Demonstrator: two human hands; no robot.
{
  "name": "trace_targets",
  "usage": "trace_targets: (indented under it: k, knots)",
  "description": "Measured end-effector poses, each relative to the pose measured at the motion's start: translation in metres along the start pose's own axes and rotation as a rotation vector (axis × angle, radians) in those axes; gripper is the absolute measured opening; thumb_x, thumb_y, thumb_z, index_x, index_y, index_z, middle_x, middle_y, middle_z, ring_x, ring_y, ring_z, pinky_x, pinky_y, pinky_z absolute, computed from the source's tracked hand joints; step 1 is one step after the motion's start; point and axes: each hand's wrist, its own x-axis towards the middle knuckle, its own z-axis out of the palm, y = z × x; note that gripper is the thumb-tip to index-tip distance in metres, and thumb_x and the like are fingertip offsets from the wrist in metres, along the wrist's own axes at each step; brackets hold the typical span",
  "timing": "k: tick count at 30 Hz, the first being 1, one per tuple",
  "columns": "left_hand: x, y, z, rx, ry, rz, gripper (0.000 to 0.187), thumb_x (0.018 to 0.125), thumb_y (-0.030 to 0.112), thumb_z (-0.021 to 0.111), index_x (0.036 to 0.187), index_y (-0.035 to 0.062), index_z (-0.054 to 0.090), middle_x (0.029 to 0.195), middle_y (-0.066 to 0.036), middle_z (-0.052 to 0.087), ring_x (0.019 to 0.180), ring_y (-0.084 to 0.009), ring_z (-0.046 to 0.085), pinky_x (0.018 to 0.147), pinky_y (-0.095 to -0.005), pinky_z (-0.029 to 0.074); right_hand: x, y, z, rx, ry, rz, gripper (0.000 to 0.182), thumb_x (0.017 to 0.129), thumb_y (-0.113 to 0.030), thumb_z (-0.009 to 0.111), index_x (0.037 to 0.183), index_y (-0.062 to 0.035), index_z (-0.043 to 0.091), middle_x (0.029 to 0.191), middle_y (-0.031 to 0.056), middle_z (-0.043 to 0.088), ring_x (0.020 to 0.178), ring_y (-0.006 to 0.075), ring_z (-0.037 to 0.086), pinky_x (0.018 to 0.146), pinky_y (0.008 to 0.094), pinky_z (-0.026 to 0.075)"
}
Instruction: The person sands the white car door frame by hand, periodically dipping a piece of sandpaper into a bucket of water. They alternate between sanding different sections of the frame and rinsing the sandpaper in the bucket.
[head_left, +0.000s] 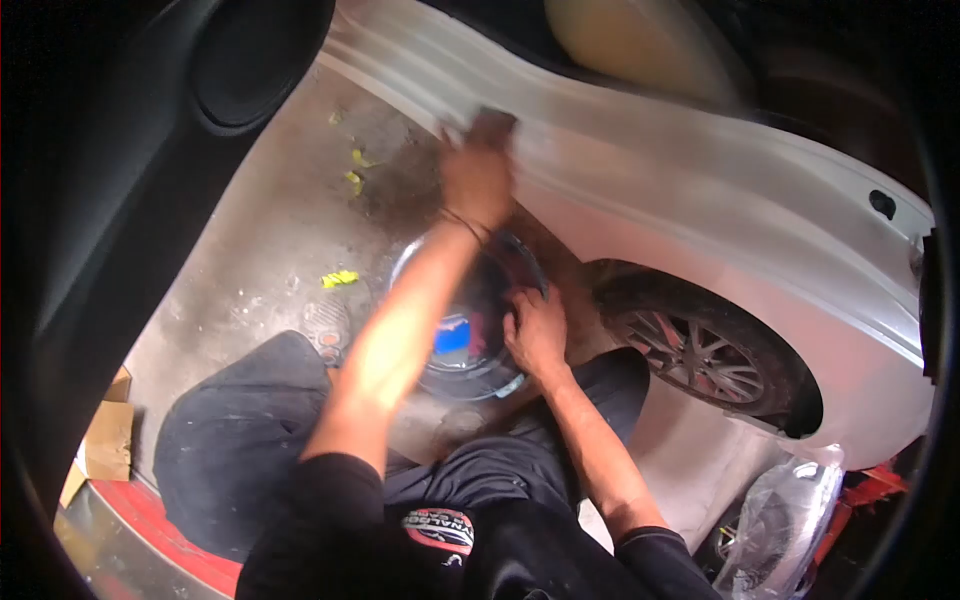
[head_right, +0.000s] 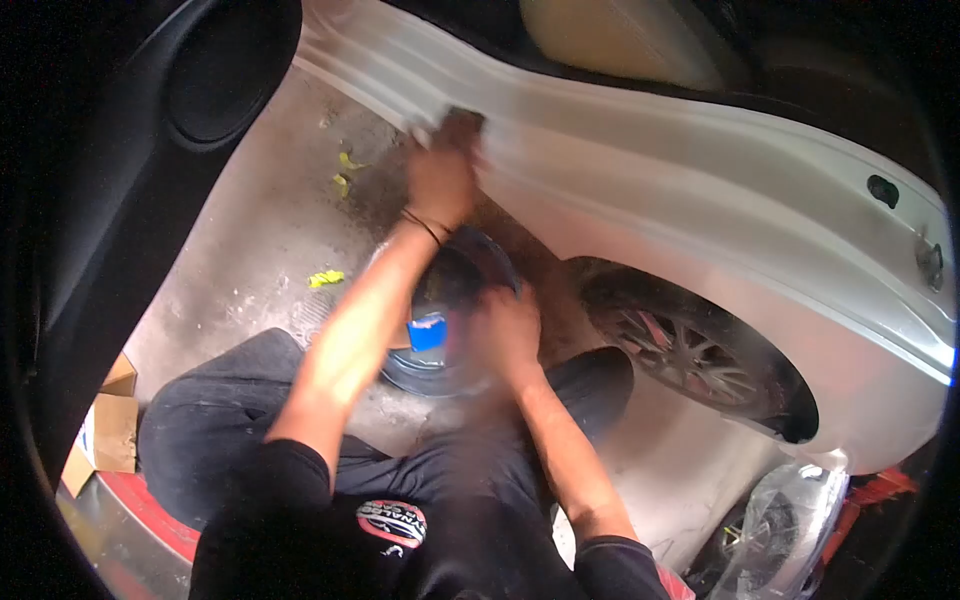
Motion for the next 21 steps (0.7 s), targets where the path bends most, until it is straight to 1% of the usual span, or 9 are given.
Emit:
trace_targets:
  k: [2,5,11,12,13,14,16,19,21]
  knots:
    - [-0.025,0.057,0.015,-0.197,0.049,0.056,0.058,0.097,0.011,0.059,0.155,0.0058,0.058,0.158,-0.021,0.059,0.148,-0.0409,0.055,0.128,-0.0679,0.030,0.009,0.000,-0.001,0.010,0.012,-0.006,0.033,0.087,-0.018,0.077,0.118,-0.0059,0.074,0.124,0.0167,0.073,0.129,0.0445,0.060,0.110,0.0550,0.050]
    - [-0.048,0.131,-0.002,-0.594,0.028,0.013,0.053,0.103,0.009,0.055,0.155,0.0073,0.057,0.163,-0.017,0.054,0.155,-0.0366,0.047,0.128,-0.0679,0.032,-0.008,0.026,0.026,0.273,-0.092,0.236,0.046,0.092,-0.031,0.076,0.132,-0.0084,0.072,0.124,0.0233,0.074,0.117,0.0484,0.067,0.099,0.0564,0.054]
    - [-0.035,0.014,0.007,-0.026,-0.033,0.270,0.066,0.091,0.003,0.061,0.155,0.0159,0.058,0.149,-0.008,0.069,0.143,-0.0284,0.063,0.127,-0.0657,0.035,0.005,0.006,0.002,0.051,-0.003,0.025,0.033,0.085,-0.009,0.076,0.118,-0.0066,0.075,0.125,0.0118,0.072,0.132,0.0460,0.055,0.112,0.0559,0.050]
    - [-0.026,-0.004,-0.006,-0.243,-0.343,-0.143,0.065,0.093,0.003,0.061,0.157,0.0160,0.057,0.147,-0.009,0.070,0.144,-0.0296,0.062,0.127,-0.0663,0.034,0.006,0.003,-0.001,0.066,0.006,0.044,0.029,0.085,-0.009,0.074,0.114,-0.0069,0.076,0.123,0.0096,0.072,0.133,0.0435,0.056,0.110,0.0552,0.051]
    - [-0.013,-0.032,-0.010,-0.029,-0.314,-0.163,0.062,0.094,0.007,0.063,0.154,0.0174,0.057,0.132,-0.011,0.075,0.135,-0.0336,0.068,0.125,-0.0731,0.031,0.006,0.003,-0.001,0.103,0.043,0.081,0.029,0.085,-0.009,0.074,0.114,-0.0069,0.076,0.123,0.0096,0.072,0.133,0.0435,0.056,0.110,0.0552,0.051]
    - [-0.004,-0.064,-0.006,0.339,-0.053,0.165,0.062,0.095,0.009,0.062,0.156,0.0169,0.055,0.132,-0.013,0.075,0.140,-0.0352,0.064,0.124,-0.0755,0.030,0.005,0.004,0.001,0.109,0.033,0.084,0.028,0.084,-0.011,0.075,0.112,-0.0054,0.077,0.123,0.0117,0.072,0.136,0.0431,0.055,0.112,0.0568,0.049]
    - [0.024,-0.083,-0.019,0.445,-0.140,0.222,0.064,0.099,0.012,0.059,0.162,0.0129,0.048,0.155,-0.016,0.065,0.149,-0.0346,0.058,0.126,-0.0771,0.024,0.000,0.006,-0.001,0.117,0.035,0.094,0.028,0.085,-0.014,0.075,0.110,-0.0037,0.078,0.120,0.0129,0.073,0.140,0.0412,0.054,0.116,0.0577,0.046]
    - [0.027,-0.023,-0.011,0.438,-0.272,0.085,0.053,0.100,0.010,0.057,0.152,0.0100,0.054,0.149,-0.019,0.067,0.138,-0.0381,0.065,0.124,-0.0763,0.029,-0.004,0.010,0.010,0.026,0.061,0.098,0.027,0.086,-0.018,0.073,0.109,-0.0037,0.079,0.121,0.0129,0.073,0.140,0.0397,0.054,0.118,0.0567,0.045]
    - [-0.003,0.021,0.011,0.157,-0.283,0.213,0.048,0.097,0.008,0.057,0.145,0.0042,0.057,0.141,-0.029,0.065,0.126,-0.0502,0.066,0.108,-0.0653,0.049,-0.004,0.009,0.011,0.016,0.110,0.135,0.026,0.089,-0.020,0.069,0.107,-0.0050,0.081,0.122,0.0123,0.075,0.141,0.0376,0.054,0.119,0.0557,0.045]
